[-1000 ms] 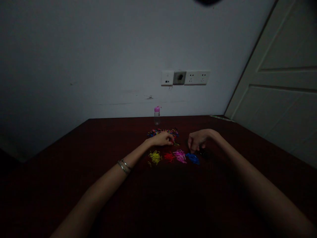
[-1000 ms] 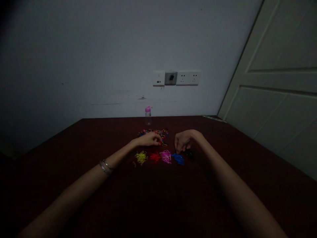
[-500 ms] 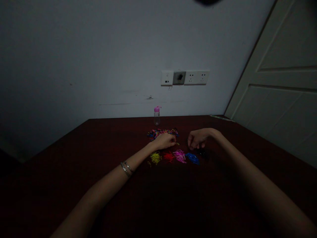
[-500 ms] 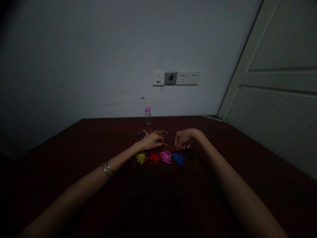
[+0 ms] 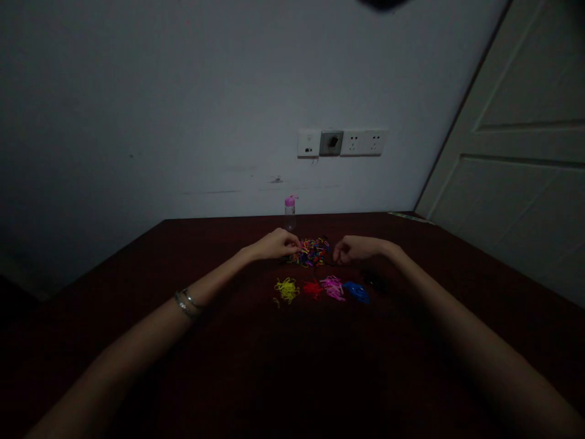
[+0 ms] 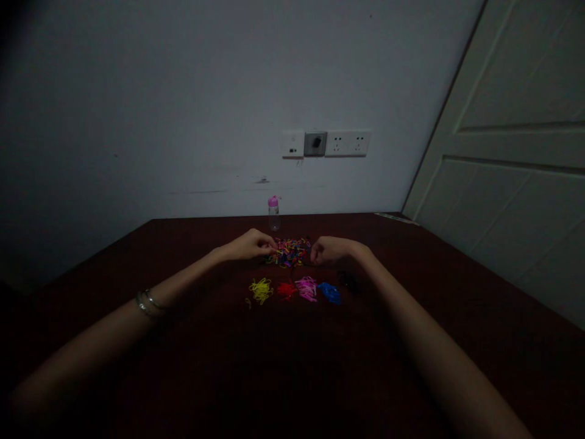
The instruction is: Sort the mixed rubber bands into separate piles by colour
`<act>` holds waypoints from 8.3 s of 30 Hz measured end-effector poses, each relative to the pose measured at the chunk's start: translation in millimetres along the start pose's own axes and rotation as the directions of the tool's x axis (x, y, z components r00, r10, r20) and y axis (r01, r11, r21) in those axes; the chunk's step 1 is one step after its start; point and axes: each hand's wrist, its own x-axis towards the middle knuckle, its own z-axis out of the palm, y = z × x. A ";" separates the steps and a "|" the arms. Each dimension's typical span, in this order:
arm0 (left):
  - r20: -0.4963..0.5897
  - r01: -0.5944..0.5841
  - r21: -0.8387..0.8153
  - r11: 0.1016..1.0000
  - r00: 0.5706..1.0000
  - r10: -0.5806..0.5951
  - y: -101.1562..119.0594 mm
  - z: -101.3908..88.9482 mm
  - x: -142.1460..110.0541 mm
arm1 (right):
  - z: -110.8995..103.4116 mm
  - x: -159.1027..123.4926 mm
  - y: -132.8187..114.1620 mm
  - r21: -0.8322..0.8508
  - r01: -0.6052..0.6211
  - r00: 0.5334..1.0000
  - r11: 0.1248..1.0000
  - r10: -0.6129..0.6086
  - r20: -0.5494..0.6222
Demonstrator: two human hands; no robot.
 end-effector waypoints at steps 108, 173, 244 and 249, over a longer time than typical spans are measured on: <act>-0.539 0.350 -0.435 0.830 0.636 -0.551 -117.7 31.0 29.4 | -28.4 -16.0 26.9 0.118 -0.012 0.978 0.993 0.037 -0.206; -0.488 0.230 -0.589 0.775 0.663 -0.568 -117.8 37.5 15.1 | 30.0 -51.3 -4.1 -0.243 0.143 0.984 0.959 -0.165 -0.074; 0.022 0.023 -0.088 0.996 1.000 -0.021 9.5 35.2 50.3 | 24.5 28.6 102.4 -0.066 -0.149 0.655 0.987 0.049 -0.754; 0.067 -0.082 -0.006 0.997 0.994 0.083 48.6 75.8 97.2 | 22.6 27.4 104.6 -0.045 -0.058 0.655 0.997 0.004 -0.756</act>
